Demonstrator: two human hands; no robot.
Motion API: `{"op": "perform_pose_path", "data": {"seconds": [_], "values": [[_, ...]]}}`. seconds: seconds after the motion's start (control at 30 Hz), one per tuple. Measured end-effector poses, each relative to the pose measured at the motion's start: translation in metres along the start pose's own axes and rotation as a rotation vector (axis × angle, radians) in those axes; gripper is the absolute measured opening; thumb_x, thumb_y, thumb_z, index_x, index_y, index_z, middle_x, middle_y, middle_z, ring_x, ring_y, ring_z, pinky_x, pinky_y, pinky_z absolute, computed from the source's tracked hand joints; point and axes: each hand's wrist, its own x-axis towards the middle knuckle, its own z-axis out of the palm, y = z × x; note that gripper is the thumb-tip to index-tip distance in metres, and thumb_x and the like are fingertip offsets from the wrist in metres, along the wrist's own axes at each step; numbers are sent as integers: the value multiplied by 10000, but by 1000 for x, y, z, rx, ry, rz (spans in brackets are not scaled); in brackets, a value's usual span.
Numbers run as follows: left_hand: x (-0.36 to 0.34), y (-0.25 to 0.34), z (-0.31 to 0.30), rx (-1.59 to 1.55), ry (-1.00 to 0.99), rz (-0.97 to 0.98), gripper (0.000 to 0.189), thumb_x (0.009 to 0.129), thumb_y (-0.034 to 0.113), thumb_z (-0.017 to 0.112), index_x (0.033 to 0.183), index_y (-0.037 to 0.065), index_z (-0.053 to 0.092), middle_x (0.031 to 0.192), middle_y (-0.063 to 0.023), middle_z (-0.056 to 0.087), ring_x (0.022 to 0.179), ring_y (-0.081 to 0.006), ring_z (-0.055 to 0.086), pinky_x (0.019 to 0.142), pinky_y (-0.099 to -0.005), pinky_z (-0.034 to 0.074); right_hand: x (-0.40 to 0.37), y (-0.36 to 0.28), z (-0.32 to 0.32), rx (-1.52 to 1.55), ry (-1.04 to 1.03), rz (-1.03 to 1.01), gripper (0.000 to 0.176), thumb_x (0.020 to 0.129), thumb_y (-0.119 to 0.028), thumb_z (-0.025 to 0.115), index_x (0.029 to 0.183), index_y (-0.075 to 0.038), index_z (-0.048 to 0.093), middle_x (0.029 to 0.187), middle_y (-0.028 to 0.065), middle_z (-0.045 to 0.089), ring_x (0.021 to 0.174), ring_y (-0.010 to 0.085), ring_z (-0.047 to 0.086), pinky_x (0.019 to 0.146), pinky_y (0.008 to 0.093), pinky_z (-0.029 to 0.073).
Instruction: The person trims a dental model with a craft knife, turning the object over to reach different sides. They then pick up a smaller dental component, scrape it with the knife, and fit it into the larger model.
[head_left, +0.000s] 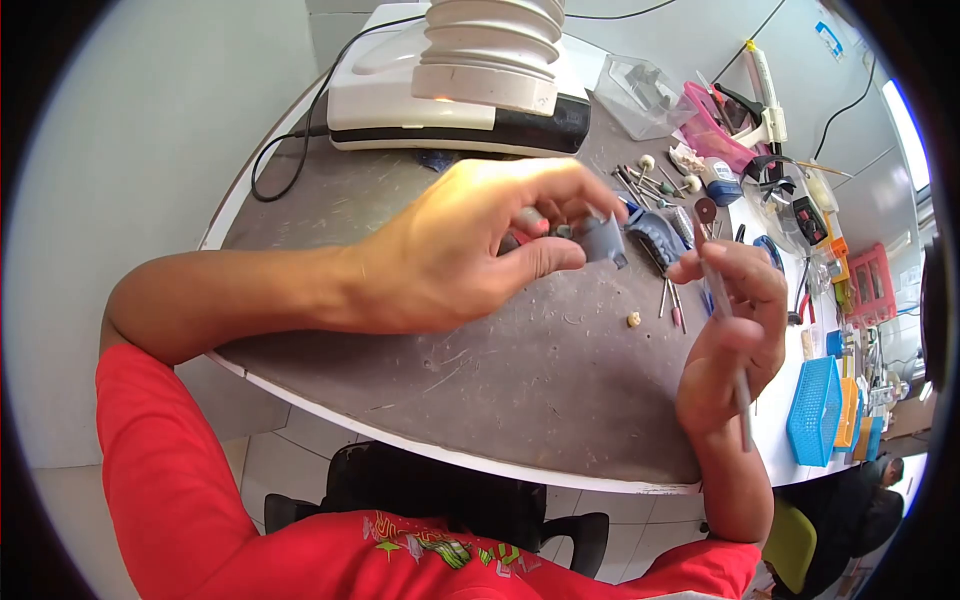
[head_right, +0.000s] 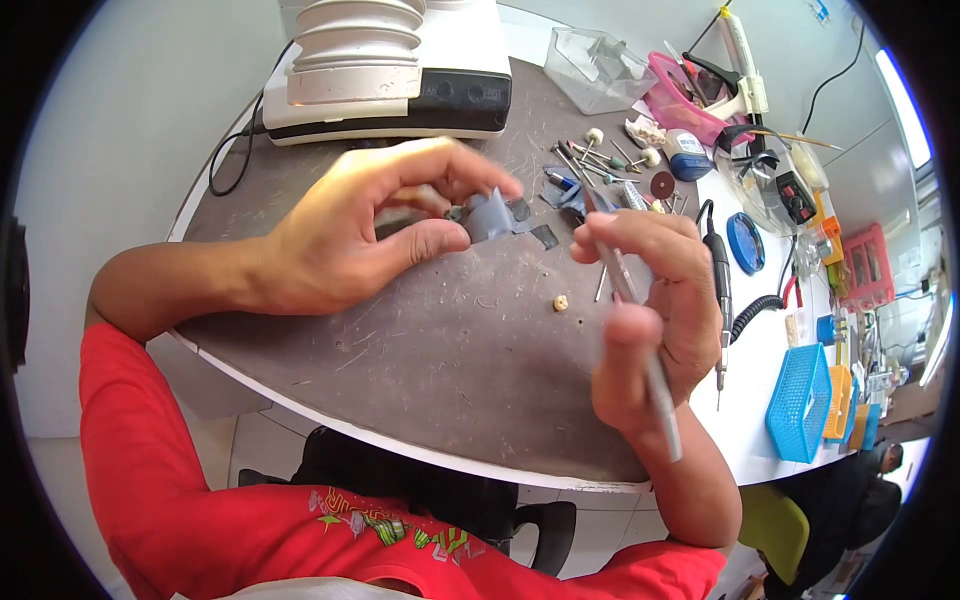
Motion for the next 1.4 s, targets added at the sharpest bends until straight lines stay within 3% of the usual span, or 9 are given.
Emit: {"op": "perform_pose_path", "data": {"seconds": [0.03,0.07,0.13,0.27,0.5,0.7,0.9,1.17,1.4], "values": [[1,4,-4,-212,-110,-163,405,1009,135,551,1400,81,457,1039,-39,586,1026,-121,582,906,-317,516,0,1,0,7,-29,-34,337,940,-224,666,1125,48,594,944,146,628,858,207,596,756,312,476],[1,4,-4,-213,-113,-163,405,1009,135,551,1400,81,457,1039,-39,586,1026,-121,582,906,-317,516,0,1,-1,5,-28,-33,337,940,-224,666,1125,48,594,944,146,628,858,207,596,756,312,476],[1,1,-3,-726,-75,-369,470,1029,196,522,1464,92,374,1056,-48,582,1040,-130,582,953,-318,506,-1,0,-2,-120,-91,-52,308,806,9,745,1099,33,654,957,152,636,840,217,610,734,297,486],[-1,-3,-1,-871,-123,-365,493,1041,246,494,1489,102,344,1103,-52,587,1087,-122,573,968,-340,512,3,-7,-4,-163,-141,14,264,787,21,757,1047,12,713,964,158,657,848,225,631,739,302,499],[0,-9,1,-865,-169,-347,540,1034,236,510,1518,108,308,1129,-59,581,1120,-132,560,994,-348,497,-3,-10,4,-3,-89,161,213,764,76,720,967,47,665,912,182,700,793,233,680,711,302,522],[2,-7,1,-782,-177,-303,563,1027,198,518,1532,111,285,1130,-59,566,1124,-118,548,990,-324,502,-1,-7,2,-24,-146,110,193,750,84,714,924,40,642,867,191,698,754,228,680,685,290,518],[2,-8,3,-711,-147,-270,570,1021,190,530,1525,80,290,1099,-44,566,1053,-102,571,928,-264,524,-1,-9,3,-12,-140,124,189,757,82,713,926,40,640,847,188,692,745,221,679,664,282,517],[2,-4,4,-657,-180,-257,557,1002,211,576,1482,26,363,907,20,460,856,-59,516,790,-238,515,-2,-11,3,-16,-145,119,207,769,57,752,942,38,639,857,182,699,724,192,676,647,267,516],[1,-3,4,-609,-192,-275,572,989,228,601,1473,18,380,914,25,466,852,-60,514,768,-240,499,-5,-10,4,-3,-134,129,189,775,39,765,933,34,660,851,172,707,696,180,675,631,265,516]]}}
